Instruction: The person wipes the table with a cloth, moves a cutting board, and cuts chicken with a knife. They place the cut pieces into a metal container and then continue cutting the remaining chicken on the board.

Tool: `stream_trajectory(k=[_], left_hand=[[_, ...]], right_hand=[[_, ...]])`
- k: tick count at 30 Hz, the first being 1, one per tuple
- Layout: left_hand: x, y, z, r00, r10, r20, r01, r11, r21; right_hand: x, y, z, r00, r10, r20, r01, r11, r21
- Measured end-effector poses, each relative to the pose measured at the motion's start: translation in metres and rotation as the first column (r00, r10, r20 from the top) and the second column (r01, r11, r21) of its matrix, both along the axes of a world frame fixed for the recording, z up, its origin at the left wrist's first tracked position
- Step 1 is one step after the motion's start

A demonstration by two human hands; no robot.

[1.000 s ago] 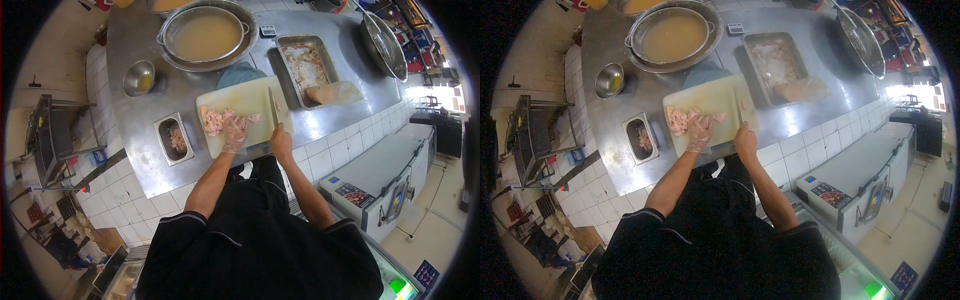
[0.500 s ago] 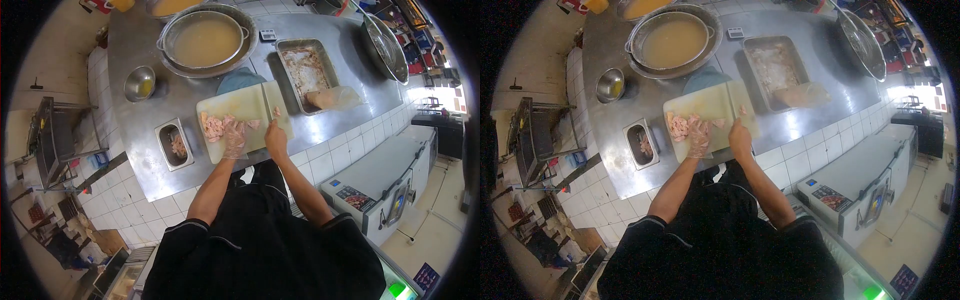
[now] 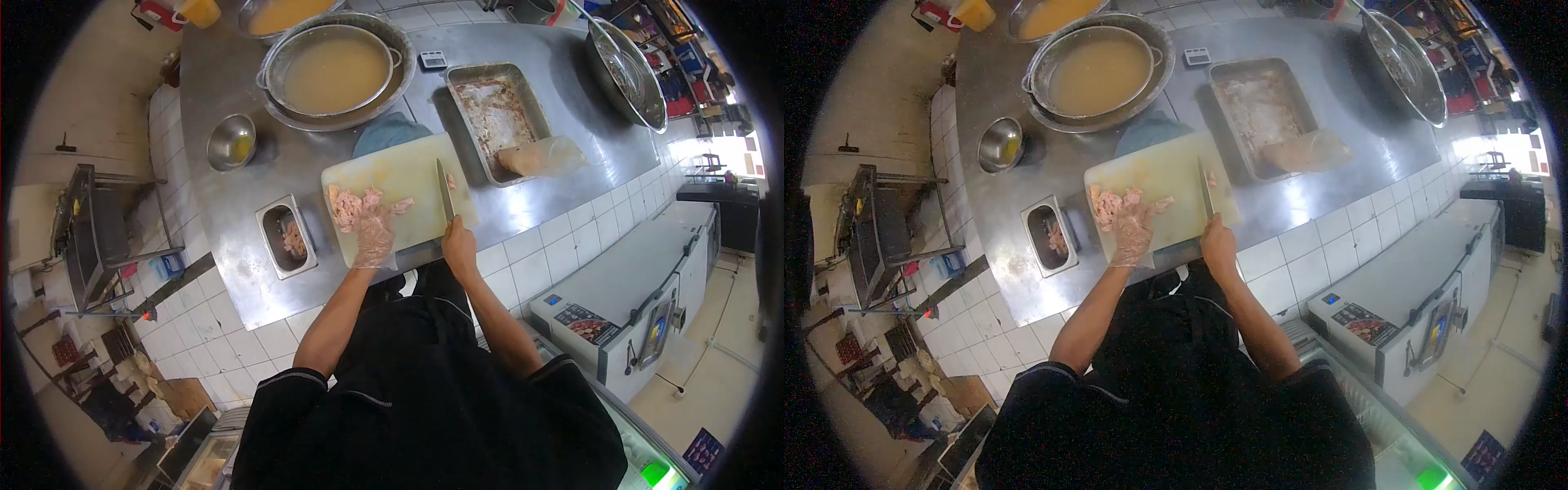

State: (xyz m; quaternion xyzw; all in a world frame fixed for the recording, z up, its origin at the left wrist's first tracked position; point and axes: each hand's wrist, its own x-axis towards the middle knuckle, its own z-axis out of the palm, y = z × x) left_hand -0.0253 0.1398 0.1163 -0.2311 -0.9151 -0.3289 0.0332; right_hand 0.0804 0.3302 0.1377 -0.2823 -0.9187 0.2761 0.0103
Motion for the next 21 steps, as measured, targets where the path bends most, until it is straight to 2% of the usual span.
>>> stream_trajectory(k=[1, 4, 7, 10, 13, 16, 19, 21], left_hand=[[-0.001, 0.005, 0.012, 0.999, -0.019, -0.033, 0.022, 0.996, 0.083], [-0.011, 0.023, 0.043, 0.977, -0.094, 0.189, 0.013, 0.922, 0.387], [-0.023, 0.041, 0.059, 0.78, -0.297, 0.551, -0.145, 0.77, 0.621], [-0.038, 0.063, 0.084, 0.695, -0.337, 0.636, -0.093, 0.834, 0.544], [-0.043, 0.083, 0.118, 0.523, -0.539, 0.66, -0.152, 0.703, 0.695], [-0.045, 0.092, 0.102, 0.479, -0.575, 0.663, -0.204, 0.662, 0.721], [-0.049, 0.075, 0.054, 0.55, -0.374, 0.746, -0.119, 0.85, 0.513], [-0.047, 0.056, 0.0, 0.705, -0.278, 0.652, -0.005, 0.918, 0.396]], right_hand=[[0.0, 0.002, 0.001, 1.0, -0.009, -0.014, 0.009, 1.0, -0.026], [0.003, 0.003, 0.013, 0.998, -0.046, -0.043, 0.042, 0.995, -0.091], [0.008, 0.005, 0.019, 0.993, -0.091, -0.076, 0.082, 0.99, -0.118], [0.015, 0.008, 0.029, 0.986, -0.136, -0.099, 0.123, 0.985, -0.121], [0.022, 0.012, 0.036, 0.971, -0.202, -0.132, 0.183, 0.973, -0.138], [0.031, 0.015, 0.044, 0.957, -0.249, -0.151, 0.225, 0.961, -0.159], [0.035, 0.015, 0.049, 0.956, -0.259, -0.141, 0.232, 0.956, -0.18], [0.038, 0.008, 0.047, 0.964, -0.242, -0.109, 0.218, 0.956, -0.195]])
